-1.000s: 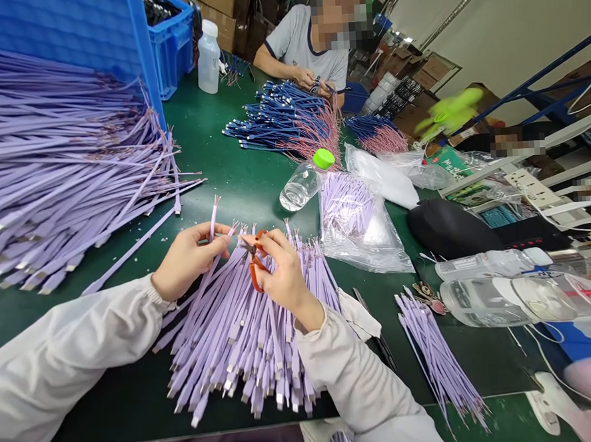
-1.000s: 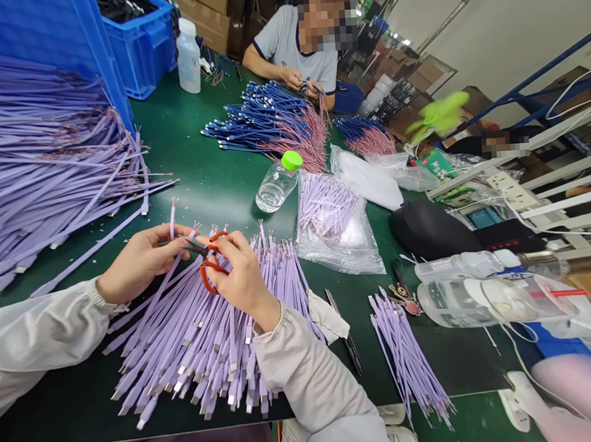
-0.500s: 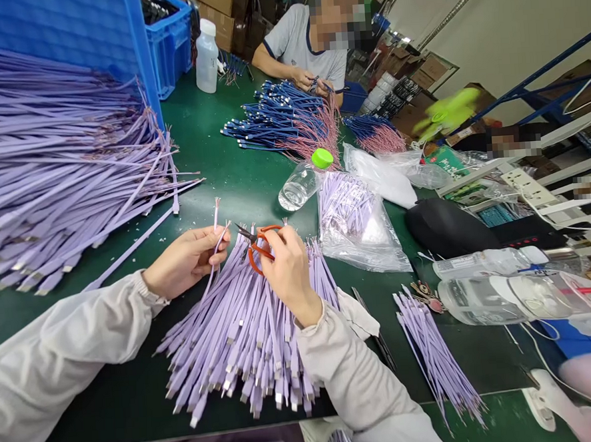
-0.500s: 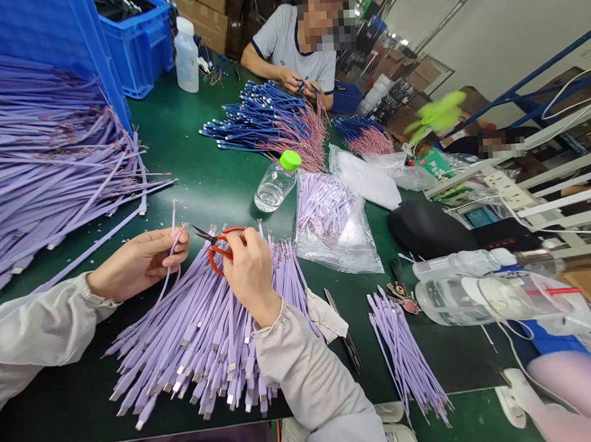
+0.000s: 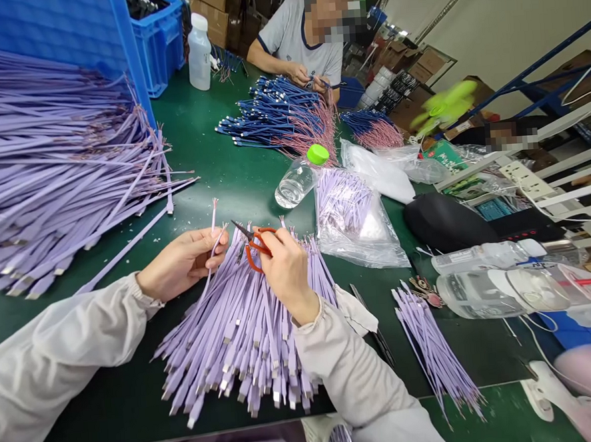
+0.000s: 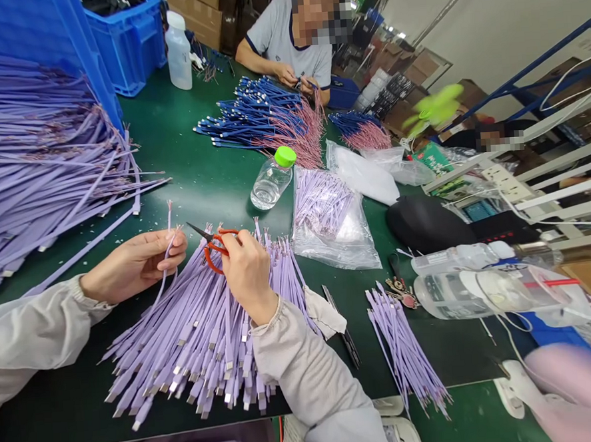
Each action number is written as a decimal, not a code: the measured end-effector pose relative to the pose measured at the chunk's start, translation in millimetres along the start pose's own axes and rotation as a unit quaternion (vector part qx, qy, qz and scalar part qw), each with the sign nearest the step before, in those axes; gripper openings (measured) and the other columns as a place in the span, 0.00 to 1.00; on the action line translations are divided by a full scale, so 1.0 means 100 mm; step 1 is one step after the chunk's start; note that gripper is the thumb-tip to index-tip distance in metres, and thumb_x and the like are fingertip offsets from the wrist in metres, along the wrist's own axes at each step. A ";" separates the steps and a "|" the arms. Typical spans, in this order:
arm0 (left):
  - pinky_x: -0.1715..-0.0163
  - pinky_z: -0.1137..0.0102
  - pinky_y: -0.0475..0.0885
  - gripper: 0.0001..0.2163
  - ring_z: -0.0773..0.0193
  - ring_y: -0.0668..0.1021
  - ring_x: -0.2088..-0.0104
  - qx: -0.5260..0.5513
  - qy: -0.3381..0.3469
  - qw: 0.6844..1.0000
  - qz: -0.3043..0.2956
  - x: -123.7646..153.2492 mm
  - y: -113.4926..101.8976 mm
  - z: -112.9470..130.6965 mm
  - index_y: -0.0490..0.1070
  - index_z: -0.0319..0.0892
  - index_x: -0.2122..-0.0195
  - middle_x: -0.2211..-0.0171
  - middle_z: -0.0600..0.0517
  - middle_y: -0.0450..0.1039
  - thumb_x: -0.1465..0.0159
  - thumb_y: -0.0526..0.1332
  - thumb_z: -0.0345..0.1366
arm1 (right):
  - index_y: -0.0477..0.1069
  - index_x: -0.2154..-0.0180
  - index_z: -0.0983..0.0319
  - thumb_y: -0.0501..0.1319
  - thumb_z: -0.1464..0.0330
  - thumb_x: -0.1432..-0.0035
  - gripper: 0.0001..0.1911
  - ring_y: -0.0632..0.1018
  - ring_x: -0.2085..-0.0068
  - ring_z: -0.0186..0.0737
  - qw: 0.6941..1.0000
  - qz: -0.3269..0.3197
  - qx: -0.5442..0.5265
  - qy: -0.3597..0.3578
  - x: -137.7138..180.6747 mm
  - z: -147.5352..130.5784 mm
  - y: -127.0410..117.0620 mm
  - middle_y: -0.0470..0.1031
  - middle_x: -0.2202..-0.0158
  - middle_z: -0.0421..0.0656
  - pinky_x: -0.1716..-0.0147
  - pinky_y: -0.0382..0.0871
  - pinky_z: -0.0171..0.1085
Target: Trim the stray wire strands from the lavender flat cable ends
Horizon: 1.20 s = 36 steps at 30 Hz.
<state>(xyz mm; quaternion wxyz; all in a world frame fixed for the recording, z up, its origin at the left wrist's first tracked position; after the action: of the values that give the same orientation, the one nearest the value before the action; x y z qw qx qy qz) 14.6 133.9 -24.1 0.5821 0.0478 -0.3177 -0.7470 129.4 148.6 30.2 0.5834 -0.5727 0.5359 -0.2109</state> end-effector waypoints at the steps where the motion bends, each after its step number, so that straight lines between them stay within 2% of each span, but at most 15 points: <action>1: 0.88 0.80 0.49 0.13 0.74 0.59 0.81 -0.019 0.006 1.000 0.013 0.00 -0.02 0.01 0.68 0.39 0.76 0.78 0.55 0.60 0.47 0.66 0.44 | 0.75 0.63 0.61 0.56 0.74 0.42 0.10 0.72 0.69 0.36 1.000 0.002 -0.022 0.013 -0.01 0.03 0.00 0.70 0.70 0.42 0.71 0.63 0.33; 3: 0.86 0.79 0.57 0.15 0.70 0.65 0.76 -0.078 0.027 0.995 0.049 0.01 -0.06 0.06 0.73 0.39 0.70 0.72 0.50 0.68 0.46 0.64 0.47 | 0.75 0.64 0.61 0.56 0.74 0.44 0.10 0.71 0.70 0.36 0.996 0.019 -0.077 0.039 -0.03 0.08 -0.03 0.69 0.71 0.41 0.71 0.64 0.33; 6: 0.79 0.74 0.67 0.22 0.65 0.70 0.71 -0.217 0.050 0.969 0.105 0.03 -0.12 0.13 0.75 0.39 0.62 0.63 0.47 0.69 0.46 0.60 0.52 | 0.73 0.58 0.64 0.55 0.74 0.45 0.13 0.70 0.71 0.35 0.984 0.054 -0.165 0.046 -0.06 0.10 -0.12 0.68 0.70 0.42 0.68 0.67 0.34; 9: 0.79 0.70 0.67 0.24 0.70 0.67 0.81 -0.344 0.050 0.930 0.120 0.03 -0.13 0.16 0.76 0.38 0.60 0.66 0.50 0.67 0.45 0.55 0.54 | 0.71 0.53 0.64 0.54 0.73 0.43 0.16 0.69 0.71 0.35 0.971 0.059 -0.232 0.021 -0.08 0.04 -0.17 0.67 0.70 0.41 0.66 0.68 0.35; 13: 0.79 0.69 0.65 0.23 0.72 0.65 0.86 -0.418 0.065 0.900 0.103 0.02 -0.10 0.17 0.76 0.38 0.67 0.69 0.51 0.67 0.44 0.51 0.53 | 0.71 0.52 0.59 0.54 0.72 0.43 0.17 0.68 0.69 0.35 0.961 0.044 -0.271 -0.012 -0.09 -0.05 -0.17 0.65 0.71 0.39 0.66 0.68 0.36; 17: 0.79 0.70 0.64 0.23 0.71 0.66 0.86 -0.434 0.076 0.892 0.099 0.02 -0.08 0.18 0.75 0.39 0.68 0.70 0.51 0.67 0.43 0.50 0.52 | 0.72 0.54 0.60 0.55 0.71 0.43 0.15 0.67 0.71 0.33 0.956 0.025 -0.292 -0.017 -0.08 -0.08 -0.13 0.64 0.70 0.39 0.68 0.68 0.36; 21: 0.80 0.70 0.65 0.22 0.71 0.66 0.86 -0.418 0.069 0.900 0.100 0.02 -0.08 0.17 0.74 0.39 0.70 0.69 0.51 0.68 0.43 0.50 0.53 | 0.74 0.61 0.60 0.55 0.72 0.44 0.11 0.69 0.69 0.34 0.954 0.045 -0.298 -0.003 -0.08 -0.03 -0.15 0.66 0.71 0.39 0.67 0.68 0.36; 25: 0.81 0.71 0.64 0.21 0.71 0.65 0.86 -0.418 0.076 0.900 0.096 0.03 -0.06 0.18 0.72 0.40 0.74 0.71 0.52 0.68 0.43 0.51 0.54 | 0.72 0.54 0.60 0.55 0.72 0.43 0.15 0.69 0.69 0.34 0.957 0.028 -0.289 -0.015 -0.08 -0.08 -0.15 0.66 0.70 0.40 0.66 0.68 0.35; 27: 0.81 0.71 0.63 0.21 0.71 0.65 0.86 -0.419 0.082 0.899 0.095 0.03 -0.04 0.19 0.72 0.40 0.74 0.73 0.53 0.67 0.43 0.51 0.54 | 0.72 0.54 0.61 0.54 0.72 0.43 0.15 0.69 0.69 0.34 0.958 0.016 -0.285 -0.019 -0.07 -0.10 -0.14 0.67 0.69 0.40 0.66 0.68 0.35; 32: 0.81 0.72 0.64 0.23 0.71 0.64 0.85 -0.404 0.074 0.906 0.103 0.05 -0.06 0.19 0.75 0.39 0.68 0.70 0.51 0.69 0.43 0.51 0.54 | 0.73 0.63 0.61 0.54 0.71 0.43 0.09 0.70 0.69 0.35 0.964 0.015 -0.265 0.013 -0.04 -0.06 -0.10 0.68 0.69 0.41 0.66 0.68 0.36; 36: 0.80 0.72 0.65 0.25 0.70 0.65 0.85 -0.422 0.062 0.900 0.097 0.05 -0.07 0.17 0.75 0.38 0.58 0.69 0.49 0.74 0.43 0.52 0.53 | 0.71 0.59 0.61 0.56 0.71 0.44 0.10 0.69 0.69 0.34 0.965 0.009 -0.261 0.020 -0.09 -0.08 -0.19 0.66 0.70 0.40 0.66 0.68 0.35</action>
<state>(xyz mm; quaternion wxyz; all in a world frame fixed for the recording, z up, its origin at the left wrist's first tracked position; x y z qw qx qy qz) 0.0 137.2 -13.0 0.6357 -0.1866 0.0607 -0.7466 126.5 148.3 52.3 0.4048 -0.6958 0.5891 -0.0705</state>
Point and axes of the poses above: each hand's wrist, its own x-axis away from the middle knuckle, its own y-axis out of the palm, z = x × y, the point moved 10 cm from there along -x, towards the middle knuckle
